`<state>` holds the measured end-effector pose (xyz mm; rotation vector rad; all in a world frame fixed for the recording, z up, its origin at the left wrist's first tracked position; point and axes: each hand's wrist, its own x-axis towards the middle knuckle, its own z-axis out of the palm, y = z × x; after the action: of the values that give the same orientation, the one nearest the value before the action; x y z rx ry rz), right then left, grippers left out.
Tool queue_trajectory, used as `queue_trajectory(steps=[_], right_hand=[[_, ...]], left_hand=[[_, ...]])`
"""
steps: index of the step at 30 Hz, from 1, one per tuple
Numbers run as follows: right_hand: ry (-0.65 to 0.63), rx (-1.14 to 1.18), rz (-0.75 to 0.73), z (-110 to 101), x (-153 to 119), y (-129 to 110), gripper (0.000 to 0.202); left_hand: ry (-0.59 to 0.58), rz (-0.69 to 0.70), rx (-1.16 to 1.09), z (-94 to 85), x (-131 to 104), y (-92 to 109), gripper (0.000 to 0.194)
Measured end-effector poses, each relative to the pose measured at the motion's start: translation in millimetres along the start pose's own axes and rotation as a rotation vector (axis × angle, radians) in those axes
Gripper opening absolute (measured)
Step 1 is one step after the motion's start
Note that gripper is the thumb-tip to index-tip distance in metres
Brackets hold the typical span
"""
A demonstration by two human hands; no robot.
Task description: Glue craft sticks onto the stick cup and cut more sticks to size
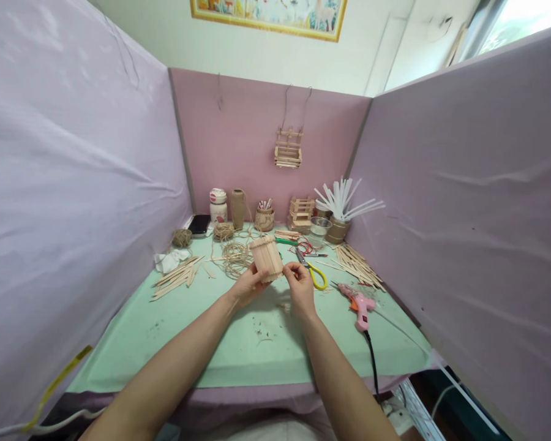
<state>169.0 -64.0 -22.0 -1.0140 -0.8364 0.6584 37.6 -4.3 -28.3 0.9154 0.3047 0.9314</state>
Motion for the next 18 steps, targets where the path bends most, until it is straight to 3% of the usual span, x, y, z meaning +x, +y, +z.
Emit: queue_trajectory(steps=[10, 18], right_hand=[[-0.156, 0.195, 0.231, 5.1, -1.0, 6.2, 0.035], [-0.138, 0.184, 0.152, 3.2, 0.1, 5.6, 0.038]], left_hand=[[0.02, -0.005, -0.001, 1.6, 0.3, 1.3, 0.044], [0.101, 0.075, 0.109, -1.5, 7.0, -1.4, 0.046]])
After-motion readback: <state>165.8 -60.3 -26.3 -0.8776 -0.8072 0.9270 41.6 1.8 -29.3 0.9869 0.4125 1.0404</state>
